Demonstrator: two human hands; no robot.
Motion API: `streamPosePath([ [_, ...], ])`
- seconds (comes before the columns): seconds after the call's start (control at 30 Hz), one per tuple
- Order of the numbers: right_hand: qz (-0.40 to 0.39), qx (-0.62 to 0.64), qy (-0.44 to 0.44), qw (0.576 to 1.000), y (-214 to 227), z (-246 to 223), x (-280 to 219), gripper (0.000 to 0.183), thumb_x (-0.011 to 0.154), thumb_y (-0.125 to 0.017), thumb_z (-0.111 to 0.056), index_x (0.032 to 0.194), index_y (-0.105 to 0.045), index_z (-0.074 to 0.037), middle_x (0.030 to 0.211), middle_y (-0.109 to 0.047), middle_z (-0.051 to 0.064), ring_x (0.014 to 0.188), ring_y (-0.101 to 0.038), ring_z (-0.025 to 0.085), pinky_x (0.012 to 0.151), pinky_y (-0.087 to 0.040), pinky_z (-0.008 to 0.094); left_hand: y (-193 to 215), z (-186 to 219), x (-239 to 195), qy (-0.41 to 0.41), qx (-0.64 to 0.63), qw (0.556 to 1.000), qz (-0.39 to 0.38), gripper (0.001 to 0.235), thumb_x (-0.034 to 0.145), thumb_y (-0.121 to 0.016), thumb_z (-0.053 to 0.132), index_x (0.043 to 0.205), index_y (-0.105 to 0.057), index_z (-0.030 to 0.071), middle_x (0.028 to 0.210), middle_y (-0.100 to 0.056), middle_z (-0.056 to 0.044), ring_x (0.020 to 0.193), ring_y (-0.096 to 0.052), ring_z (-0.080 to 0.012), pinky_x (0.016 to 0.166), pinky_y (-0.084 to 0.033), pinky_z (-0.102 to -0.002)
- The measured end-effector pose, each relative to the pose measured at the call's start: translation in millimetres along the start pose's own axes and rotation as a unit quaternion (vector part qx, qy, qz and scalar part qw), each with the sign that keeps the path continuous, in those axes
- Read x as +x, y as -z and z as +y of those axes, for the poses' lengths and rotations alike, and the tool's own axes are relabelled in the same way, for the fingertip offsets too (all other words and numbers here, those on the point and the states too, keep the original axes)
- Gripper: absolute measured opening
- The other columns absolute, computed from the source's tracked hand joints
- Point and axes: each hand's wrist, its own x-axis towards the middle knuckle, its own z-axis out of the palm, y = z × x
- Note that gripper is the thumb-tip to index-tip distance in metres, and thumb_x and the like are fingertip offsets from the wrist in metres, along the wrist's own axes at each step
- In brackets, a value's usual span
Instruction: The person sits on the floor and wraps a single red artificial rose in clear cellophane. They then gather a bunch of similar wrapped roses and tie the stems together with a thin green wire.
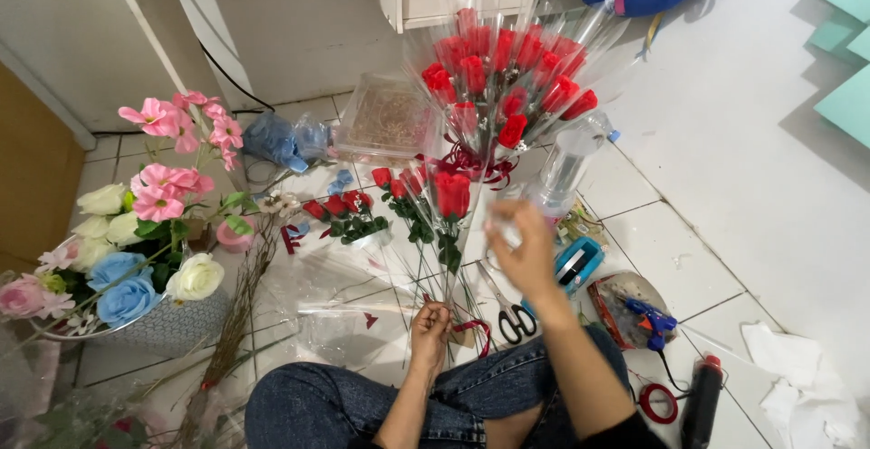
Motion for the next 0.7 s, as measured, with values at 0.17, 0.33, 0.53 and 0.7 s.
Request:
streamPosePath([
  [0.17,-0.087,-0.052,0.105,0.989,31,-75,88,0.043,0.103,-0.057,-0.033,0.131,-0.062,-0.001,0.123,-0.066,0.016,0.116,-0.064,0.028,0.103,-0.052,0.043,-7,1,-4,-0.027,0.014,1.000,0.001,0.007,0.094,-0.074,0.010,0.090,-0.070,0.006,0.077,-0.066,-0.007,0.064,-0.049,-0.0134,0.063,-0.041,-0.024],
  [0.33,-0.419,-0.230,-0.102,0.873,34,-119,140,0.040,0.103,-0.057,-0.048,0.117,-0.067,-0.011,0.088,-0.066,0.003,0.065,-0.057,0.012,0.069,-0.056,0.030,-9,3,-7,-0.048,0.021,0.999,0.005,0.008,0.094,-0.074,0.009,0.088,-0.068,0.007,0.075,-0.061,-0.003,0.066,-0.046,-0.0131,0.063,-0.037,-0.023],
  [0.53,-0.525,-0.225,-0.119,0.812,42,-122,164,0.051,0.095,-0.059,-0.051,0.140,-0.061,-0.027,0.121,-0.073,0.003,0.108,-0.069,0.022,0.094,-0.054,0.038,-8,-1,-7,-0.047,0.043,0.998,0.018,0.003,0.093,-0.075,0.007,0.092,-0.072,0.006,0.079,-0.066,-0.006,0.071,-0.051,-0.0148,0.067,-0.041,-0.026],
  [0.7,-0.553,-0.232,-0.058,0.798,44,-113,170,0.051,0.089,-0.059,-0.058,0.135,-0.065,-0.038,0.112,-0.073,0.000,0.099,-0.068,0.021,0.086,-0.050,0.035,2,-10,-3,-0.024,0.029,0.999,0.011,0.009,0.090,-0.078,0.010,0.096,-0.076,0.003,0.080,-0.073,-0.009,0.068,-0.057,-0.0145,0.064,-0.044,-0.025],
])
